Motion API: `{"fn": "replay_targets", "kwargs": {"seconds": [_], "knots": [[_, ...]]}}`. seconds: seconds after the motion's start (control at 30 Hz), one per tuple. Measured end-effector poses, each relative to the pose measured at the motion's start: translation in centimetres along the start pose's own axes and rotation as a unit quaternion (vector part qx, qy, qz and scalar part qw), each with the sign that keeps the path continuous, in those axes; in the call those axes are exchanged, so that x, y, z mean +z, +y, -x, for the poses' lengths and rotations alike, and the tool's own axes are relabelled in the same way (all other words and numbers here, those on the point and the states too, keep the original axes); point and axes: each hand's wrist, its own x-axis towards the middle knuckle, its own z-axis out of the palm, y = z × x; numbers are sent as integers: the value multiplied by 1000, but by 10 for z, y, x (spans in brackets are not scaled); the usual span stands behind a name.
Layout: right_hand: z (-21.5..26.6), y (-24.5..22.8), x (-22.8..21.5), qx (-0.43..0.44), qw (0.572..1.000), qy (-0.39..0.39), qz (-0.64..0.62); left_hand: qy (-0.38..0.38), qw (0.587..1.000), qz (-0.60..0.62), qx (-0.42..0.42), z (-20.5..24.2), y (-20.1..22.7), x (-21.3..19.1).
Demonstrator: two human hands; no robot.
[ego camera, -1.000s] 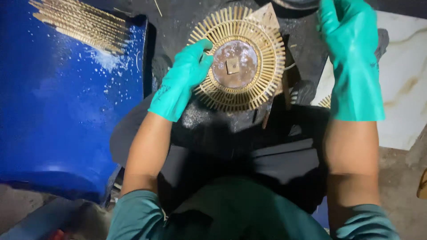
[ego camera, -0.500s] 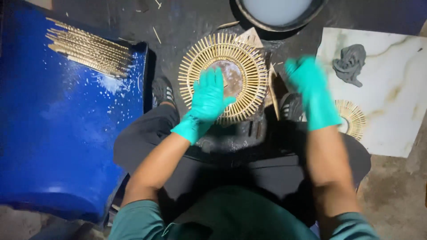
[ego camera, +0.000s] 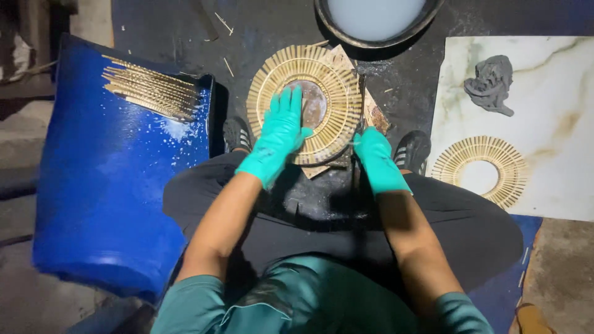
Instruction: Scraping and shaping the inner rim of a circular bamboo furniture component using a metal hand tool.
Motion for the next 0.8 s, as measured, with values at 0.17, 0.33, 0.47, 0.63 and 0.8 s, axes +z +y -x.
{"fn": "replay_targets", "kwargs": {"seconds": [0.17, 0.33, 0.47, 0.63, 0.8], "knots": [[-8, -4, -9, -93, 994, 56, 11, 52, 991, -33, 116, -14, -39, 39], [-13, 16, -10, -133, 991, 2, -20, 22, 999, -12, 20, -14, -4, 39], [-3, 6, -8, -134, 991, 25, 5, 5, 998, -47, 29, -18, -11, 42], [-3, 4, -7, -152, 988, 34, 23, 20, 991, -123, 52, -30, -31, 84], [-8, 9, -24, -201, 980, 3, 7, -9, 999, -49, 18, -18, 9, 27]]}}
